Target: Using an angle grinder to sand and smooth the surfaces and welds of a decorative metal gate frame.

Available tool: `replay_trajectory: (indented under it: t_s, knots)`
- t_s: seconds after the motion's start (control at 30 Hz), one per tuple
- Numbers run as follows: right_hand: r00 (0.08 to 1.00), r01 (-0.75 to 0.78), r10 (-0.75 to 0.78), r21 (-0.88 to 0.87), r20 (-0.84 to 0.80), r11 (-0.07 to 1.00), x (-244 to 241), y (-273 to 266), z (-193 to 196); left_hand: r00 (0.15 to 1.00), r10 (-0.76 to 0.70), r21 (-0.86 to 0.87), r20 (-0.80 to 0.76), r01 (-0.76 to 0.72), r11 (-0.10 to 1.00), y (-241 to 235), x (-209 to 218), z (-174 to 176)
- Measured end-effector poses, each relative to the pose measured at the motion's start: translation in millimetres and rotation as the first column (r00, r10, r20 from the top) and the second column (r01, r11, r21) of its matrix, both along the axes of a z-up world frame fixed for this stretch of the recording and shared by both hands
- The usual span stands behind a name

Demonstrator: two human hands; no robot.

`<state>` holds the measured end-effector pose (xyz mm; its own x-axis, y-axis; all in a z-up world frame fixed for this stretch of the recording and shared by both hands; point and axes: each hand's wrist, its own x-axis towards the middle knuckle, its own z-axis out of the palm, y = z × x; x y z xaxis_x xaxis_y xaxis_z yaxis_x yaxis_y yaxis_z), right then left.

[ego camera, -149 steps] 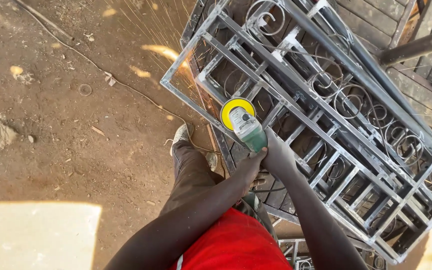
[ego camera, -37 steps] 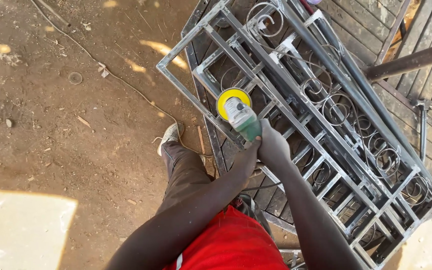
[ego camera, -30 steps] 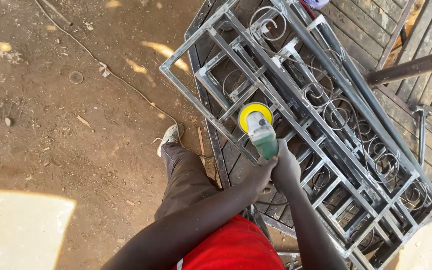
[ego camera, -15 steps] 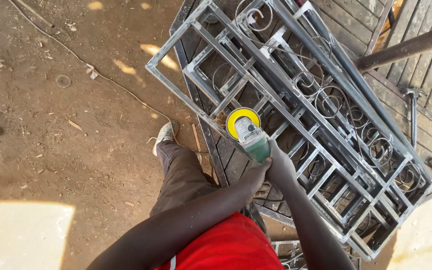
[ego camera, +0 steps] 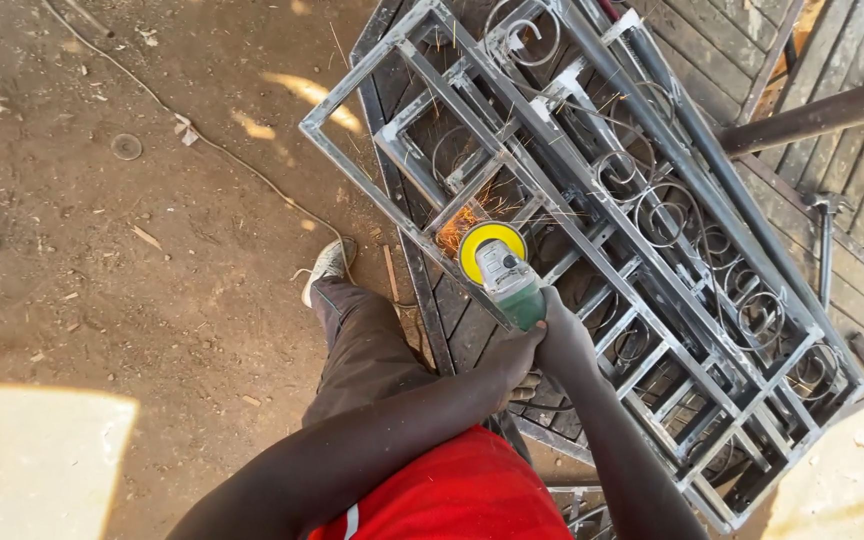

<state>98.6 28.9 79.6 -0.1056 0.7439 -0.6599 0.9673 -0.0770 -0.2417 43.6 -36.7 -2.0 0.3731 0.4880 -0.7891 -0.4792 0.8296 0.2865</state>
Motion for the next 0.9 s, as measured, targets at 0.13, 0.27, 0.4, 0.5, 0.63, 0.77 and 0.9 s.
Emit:
replay_trajectory:
  t_s: [0.13, 0.27, 0.4, 0.5, 0.63, 0.77, 0.9]
  knots:
    - [0.999, -0.027, 0.027, -0.018, 0.022, 0.999, 1.4, 2.7, 1.4, 1.000, -0.009, -0.011, 0.016, 0.009, 1.000, 2.6, -6.2, 15.0]
    - [0.998, -0.059, 0.059, 0.005, -0.004, 0.998, -3.5, 0.1, 6.9, 1.000, 0.021, -0.057, -0.008, -0.021, 0.998, 1.8, 2.1, 2.2]
    - [0.994, -0.107, 0.107, -0.008, 0.029, 0.994, 3.4, 3.7, 2.6, 0.999, 0.033, -0.089, -0.017, -0.034, 0.995, 1.6, 6.0, -3.4]
    - [0.998, -0.054, 0.054, 0.021, -0.022, 0.998, -1.5, 2.3, 7.1, 1.000, 0.022, -0.072, -0.012, -0.023, 0.997, 3.8, 14.1, -19.3]
    - [0.996, -0.087, 0.087, 0.017, 0.026, 0.996, 7.0, -0.8, 7.6, 1.000, -0.007, -0.091, -0.006, 0.006, 0.996, -3.0, 10.7, -7.0]
    - [0.998, 0.031, -0.033, 0.050, 0.046, 0.998, 14.3, 4.2, 0.4, 0.999, -0.039, -0.019, 0.007, 0.039, 0.999, 4.8, 6.5, -2.8]
    - [0.945, 0.326, -0.323, 0.073, -0.047, 0.943, 5.5, 14.0, 17.4, 0.990, -0.111, 0.056, -0.089, 0.116, 0.992, 19.1, -19.1, 45.1]
